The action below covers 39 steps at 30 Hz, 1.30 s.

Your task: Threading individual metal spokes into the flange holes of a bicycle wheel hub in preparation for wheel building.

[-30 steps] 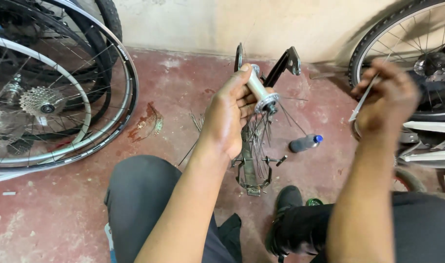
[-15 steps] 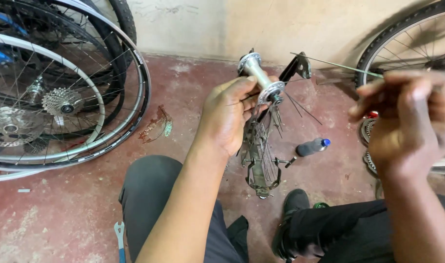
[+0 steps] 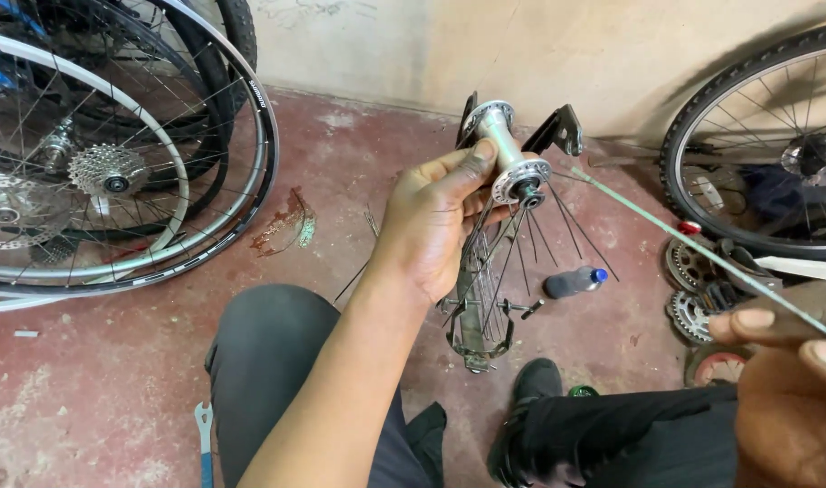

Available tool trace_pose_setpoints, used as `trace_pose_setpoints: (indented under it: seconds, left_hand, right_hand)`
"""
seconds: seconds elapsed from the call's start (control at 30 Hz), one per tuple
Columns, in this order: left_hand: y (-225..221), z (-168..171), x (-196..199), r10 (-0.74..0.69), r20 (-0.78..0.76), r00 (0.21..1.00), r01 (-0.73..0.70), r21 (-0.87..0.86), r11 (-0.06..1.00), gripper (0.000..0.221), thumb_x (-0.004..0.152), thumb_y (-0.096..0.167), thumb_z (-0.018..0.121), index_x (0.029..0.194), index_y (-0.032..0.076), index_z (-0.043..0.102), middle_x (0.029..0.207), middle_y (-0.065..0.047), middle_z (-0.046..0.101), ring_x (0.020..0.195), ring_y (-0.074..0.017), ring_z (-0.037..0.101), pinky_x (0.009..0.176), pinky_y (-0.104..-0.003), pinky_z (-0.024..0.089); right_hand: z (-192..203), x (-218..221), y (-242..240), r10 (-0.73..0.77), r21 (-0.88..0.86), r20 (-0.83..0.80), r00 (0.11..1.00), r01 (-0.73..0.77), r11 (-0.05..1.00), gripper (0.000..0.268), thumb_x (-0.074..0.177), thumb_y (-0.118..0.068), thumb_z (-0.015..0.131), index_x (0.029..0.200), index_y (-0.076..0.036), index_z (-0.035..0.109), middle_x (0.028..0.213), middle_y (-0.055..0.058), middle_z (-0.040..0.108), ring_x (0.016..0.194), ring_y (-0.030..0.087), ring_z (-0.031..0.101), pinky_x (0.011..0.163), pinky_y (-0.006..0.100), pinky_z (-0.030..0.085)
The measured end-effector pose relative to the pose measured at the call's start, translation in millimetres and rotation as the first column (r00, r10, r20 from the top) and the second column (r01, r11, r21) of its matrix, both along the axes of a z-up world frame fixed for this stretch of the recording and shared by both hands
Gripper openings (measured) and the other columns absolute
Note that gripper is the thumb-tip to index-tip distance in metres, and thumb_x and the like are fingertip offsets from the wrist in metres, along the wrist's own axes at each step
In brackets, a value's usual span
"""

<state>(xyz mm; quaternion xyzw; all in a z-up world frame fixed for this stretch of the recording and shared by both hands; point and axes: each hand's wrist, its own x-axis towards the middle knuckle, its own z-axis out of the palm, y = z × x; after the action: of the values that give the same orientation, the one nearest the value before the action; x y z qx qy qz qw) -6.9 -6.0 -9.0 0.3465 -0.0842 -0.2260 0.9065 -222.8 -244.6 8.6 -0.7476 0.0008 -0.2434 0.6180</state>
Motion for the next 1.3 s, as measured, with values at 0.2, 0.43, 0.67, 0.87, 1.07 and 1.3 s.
trace_pose_setpoints:
  seconds: [0.2,0.43,0.67,0.87,1.07,1.3]
  left_hand:
    - [-4,2,-5,0.017,-0.046,0.999,-0.018,-0.011,1.0,0.025,0.093,0.018,0.063,0.1,-0.006,0.07,0.085,-0.011,0.071,0.069,-0.0111,0.065,0.062,-0.022,0.052]
    - [-5,1,-9,0.048,-0.046,0.998,-0.049,-0.019,0.999,0.022,0.093,0.017,0.064,0.095,-0.004,0.07,0.077,-0.008,0.069,0.064,-0.0101,0.061,0.059,-0.022,0.05]
    - [-5,3,-11,0.055,-0.038,0.998,-0.056,-0.013,0.998,0.022,0.095,0.015,0.062,0.098,-0.006,0.07,0.08,-0.01,0.07,0.065,-0.01,0.062,0.058,-0.022,0.05]
    - [-6,3,-11,0.05,-0.058,0.997,-0.05,-0.012,0.999,0.022,0.093,0.016,0.064,0.097,-0.005,0.07,0.081,-0.01,0.07,0.066,-0.0106,0.063,0.06,-0.021,0.052]
    - [-5,5,-13,0.053,-0.044,0.998,-0.051,0.038,0.998,0.024,0.093,0.017,0.063,0.099,-0.005,0.071,0.081,-0.01,0.07,0.066,-0.0104,0.063,0.06,-0.021,0.051]
    - [-5,5,-15,0.039,-0.01,0.999,-0.039,0.032,0.999,0.022,0.096,0.016,0.061,0.097,-0.004,0.071,0.08,-0.009,0.07,0.066,-0.0091,0.061,0.06,-0.022,0.049]
  right_hand:
    - [-21,1,6,0.057,-0.35,0.199,0.978,0.017,0.937,0.023,0.108,-0.038,0.042,0.129,-0.031,0.047,0.126,0.004,0.059,0.109,0.011,0.064,0.091,0.021,0.064]
    - [-27,-13,1,0.04,-0.388,0.15,0.988,0.021,0.921,0.034,0.098,-0.031,0.051,0.131,-0.034,0.046,0.13,0.005,0.06,0.111,0.013,0.067,0.091,0.025,0.066]
    - [-19,-22,-29,-0.079,-0.04,-0.33,0.941,0.07,0.997,0.031,0.101,-0.009,0.04,0.118,0.009,0.058,0.118,0.024,0.07,0.064,0.023,0.065,0.056,0.024,0.053]
    - [-30,-11,-6,0.064,-0.357,0.126,0.99,-0.015,0.934,0.031,0.099,-0.034,0.051,0.13,-0.034,0.047,0.127,0.002,0.062,0.111,0.01,0.066,0.091,0.025,0.067]
    - [-46,-11,-29,0.054,-0.245,0.113,0.992,-0.025,0.969,0.032,0.107,-0.037,0.044,0.138,-0.031,0.044,0.133,0.005,0.057,0.12,0.015,0.062,0.098,0.031,0.065]
    - [-41,0,-46,-0.05,-0.466,0.14,0.989,0.111,0.878,0.025,0.112,-0.032,0.038,0.125,-0.012,0.046,0.112,0.002,0.059,0.093,0.008,0.064,0.09,0.019,0.059]
